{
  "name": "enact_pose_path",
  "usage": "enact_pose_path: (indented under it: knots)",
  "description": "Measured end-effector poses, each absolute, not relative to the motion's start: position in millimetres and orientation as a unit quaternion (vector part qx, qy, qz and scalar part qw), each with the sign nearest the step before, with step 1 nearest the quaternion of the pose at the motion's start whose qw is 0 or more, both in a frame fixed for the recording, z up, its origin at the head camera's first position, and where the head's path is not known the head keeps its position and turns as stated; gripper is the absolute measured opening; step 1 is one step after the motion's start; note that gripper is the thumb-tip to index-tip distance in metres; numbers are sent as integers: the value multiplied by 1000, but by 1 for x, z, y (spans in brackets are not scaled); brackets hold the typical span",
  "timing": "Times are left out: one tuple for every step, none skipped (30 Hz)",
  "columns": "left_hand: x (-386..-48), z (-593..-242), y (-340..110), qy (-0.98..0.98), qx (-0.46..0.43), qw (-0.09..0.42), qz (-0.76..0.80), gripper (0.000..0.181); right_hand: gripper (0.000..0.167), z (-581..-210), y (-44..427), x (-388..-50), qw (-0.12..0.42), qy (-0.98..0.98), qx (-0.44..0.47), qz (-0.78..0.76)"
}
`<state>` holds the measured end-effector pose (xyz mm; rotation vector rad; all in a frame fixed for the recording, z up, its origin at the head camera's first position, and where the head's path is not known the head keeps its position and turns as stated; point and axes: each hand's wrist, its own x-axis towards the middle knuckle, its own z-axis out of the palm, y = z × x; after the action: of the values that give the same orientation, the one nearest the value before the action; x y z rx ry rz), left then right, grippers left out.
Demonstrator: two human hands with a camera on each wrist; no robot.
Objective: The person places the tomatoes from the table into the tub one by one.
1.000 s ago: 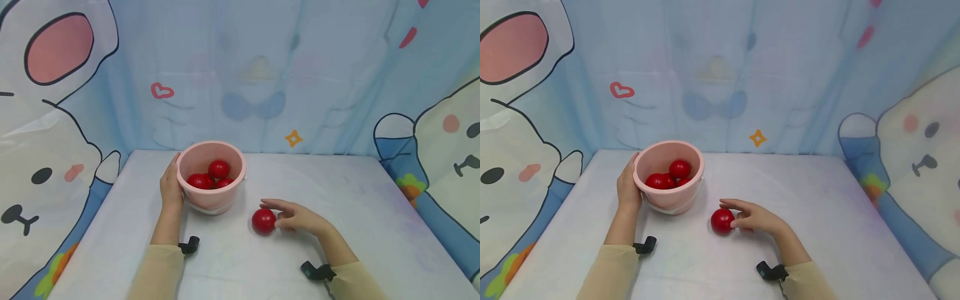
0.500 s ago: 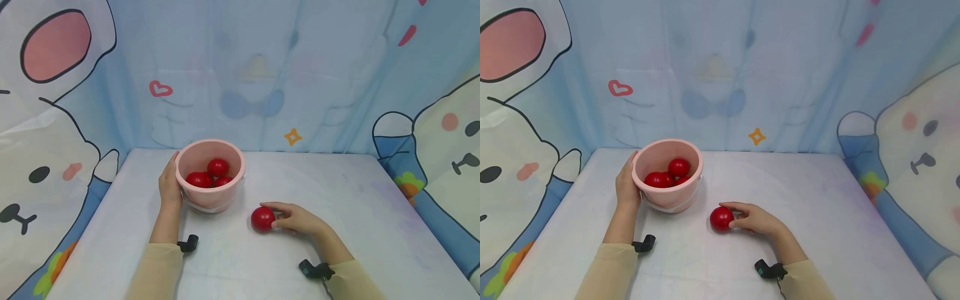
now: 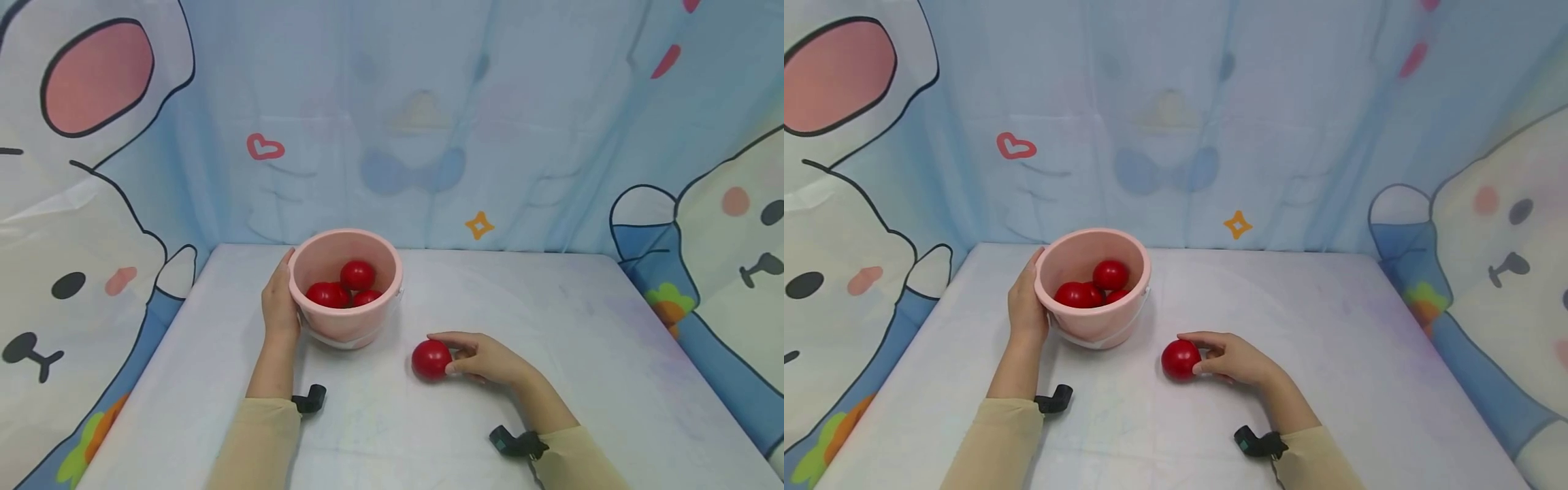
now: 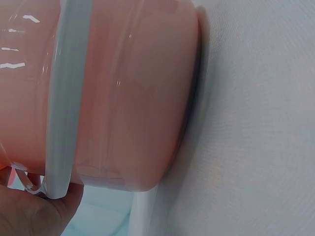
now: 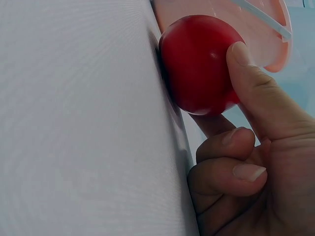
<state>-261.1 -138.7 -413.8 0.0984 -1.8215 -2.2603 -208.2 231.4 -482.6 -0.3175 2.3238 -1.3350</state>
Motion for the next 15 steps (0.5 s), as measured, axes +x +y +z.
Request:
enact_pose_path:
  knots:
    - [-261,-413,-139,-622,33,118,-773,40,59,-483,231,-209,218,840,-115,-483]
    - [-261,-413,-139,-623,33,119,-772,40,59,-483,232,-209,218,841,-115,-482]
    - [-261,-412,-139,-624,33,120,-772,40,59,-483,232,-209,218,841,-115,-481]
    - [-261,-412,-139,-623,33,121,-772,40,59,-484,232,-210,218,842,-113,-480]
    - [-261,-412,-139,-623,32,121,-772,41,59,-484,233,-210,219,842,-111,-480]
    - [-261,-411,-139,-623,32,122,-772,41,59,-483,234,-211,220,842,-111,-481]
    - [-261,-411,-139,-623,32,122,-772,41,59,-483,235,-212,220,842,-109,-480]
    - [-260,-411,-139,-624,32,121,-772,41,59,-481,236,-213,219,844,-109,-477]
    - [-260,-411,-139,-624,32,120,-772,41,60,-480,237,-214,217,846,-108,-475]
    - [-260,-411,-138,-623,32,120,-772,41,60,-478,238,-216,215,847,-107,-474]
    - [-260,-410,-138,-623,31,120,-772,41,60,-476,239,-217,212,848,-107,-473]
    - [-260,-410,-138,-625,32,120,-771,41,59,-473,240,-219,209,850,-108,-472]
    - [-260,-411,-138,-626,32,120,-770,41,59,-469,241,-221,205,852,-108,-469]
    - [-260,-411,-138,-626,33,120,-770,41,58,-465,242,-223,200,854,-110,-468]
    - [-260,-411,-138,-626,33,120,-769,41,58,-460,243,-226,197,855,-109,-468]
